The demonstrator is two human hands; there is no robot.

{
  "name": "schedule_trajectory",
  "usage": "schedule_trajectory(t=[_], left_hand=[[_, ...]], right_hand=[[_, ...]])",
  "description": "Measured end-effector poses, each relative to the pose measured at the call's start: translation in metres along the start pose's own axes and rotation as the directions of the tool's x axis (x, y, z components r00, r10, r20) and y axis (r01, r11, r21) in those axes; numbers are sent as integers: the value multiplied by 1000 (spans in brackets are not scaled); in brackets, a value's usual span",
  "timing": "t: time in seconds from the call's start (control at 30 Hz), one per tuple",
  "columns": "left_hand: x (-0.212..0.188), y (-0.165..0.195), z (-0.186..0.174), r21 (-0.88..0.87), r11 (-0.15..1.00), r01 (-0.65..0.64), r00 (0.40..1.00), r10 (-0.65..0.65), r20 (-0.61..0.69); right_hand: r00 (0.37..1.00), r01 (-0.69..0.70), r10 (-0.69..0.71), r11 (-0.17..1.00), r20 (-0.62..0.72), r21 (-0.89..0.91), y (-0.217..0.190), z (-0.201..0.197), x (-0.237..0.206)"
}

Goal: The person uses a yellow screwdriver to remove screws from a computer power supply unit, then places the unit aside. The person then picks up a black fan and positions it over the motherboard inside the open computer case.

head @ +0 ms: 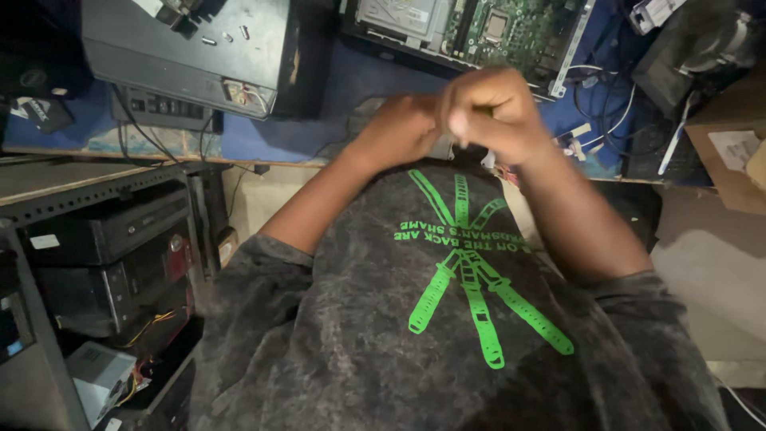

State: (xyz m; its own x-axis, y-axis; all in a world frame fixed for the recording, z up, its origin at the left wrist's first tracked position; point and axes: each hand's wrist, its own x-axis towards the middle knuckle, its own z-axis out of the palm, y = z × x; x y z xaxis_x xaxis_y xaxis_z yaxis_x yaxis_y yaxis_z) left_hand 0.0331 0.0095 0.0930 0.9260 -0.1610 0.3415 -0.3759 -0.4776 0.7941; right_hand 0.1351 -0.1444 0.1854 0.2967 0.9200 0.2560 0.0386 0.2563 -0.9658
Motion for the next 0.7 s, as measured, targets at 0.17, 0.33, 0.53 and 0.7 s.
schedule_trajectory(t=[0.17,0.33,0.53,0.7], left_hand=[[0,-11,-2,-38,995,-88,990,91,107],[2,-1,9,-6,1000,-22,998,21,-51],[-2,-4,10,15,1000,-23,1000,23,20],[0,-7,-2,17,1000,25,982,-27,185]], right_hand=[[934,-208,175,975,310,77,-7,-11,-4],[705,209,-160,978,-691,-14,24,46,-12],[990,17,-9,998,-139,54,-10,16,-10],[800,-384,358,922,481,-48,3,-22,-5]])
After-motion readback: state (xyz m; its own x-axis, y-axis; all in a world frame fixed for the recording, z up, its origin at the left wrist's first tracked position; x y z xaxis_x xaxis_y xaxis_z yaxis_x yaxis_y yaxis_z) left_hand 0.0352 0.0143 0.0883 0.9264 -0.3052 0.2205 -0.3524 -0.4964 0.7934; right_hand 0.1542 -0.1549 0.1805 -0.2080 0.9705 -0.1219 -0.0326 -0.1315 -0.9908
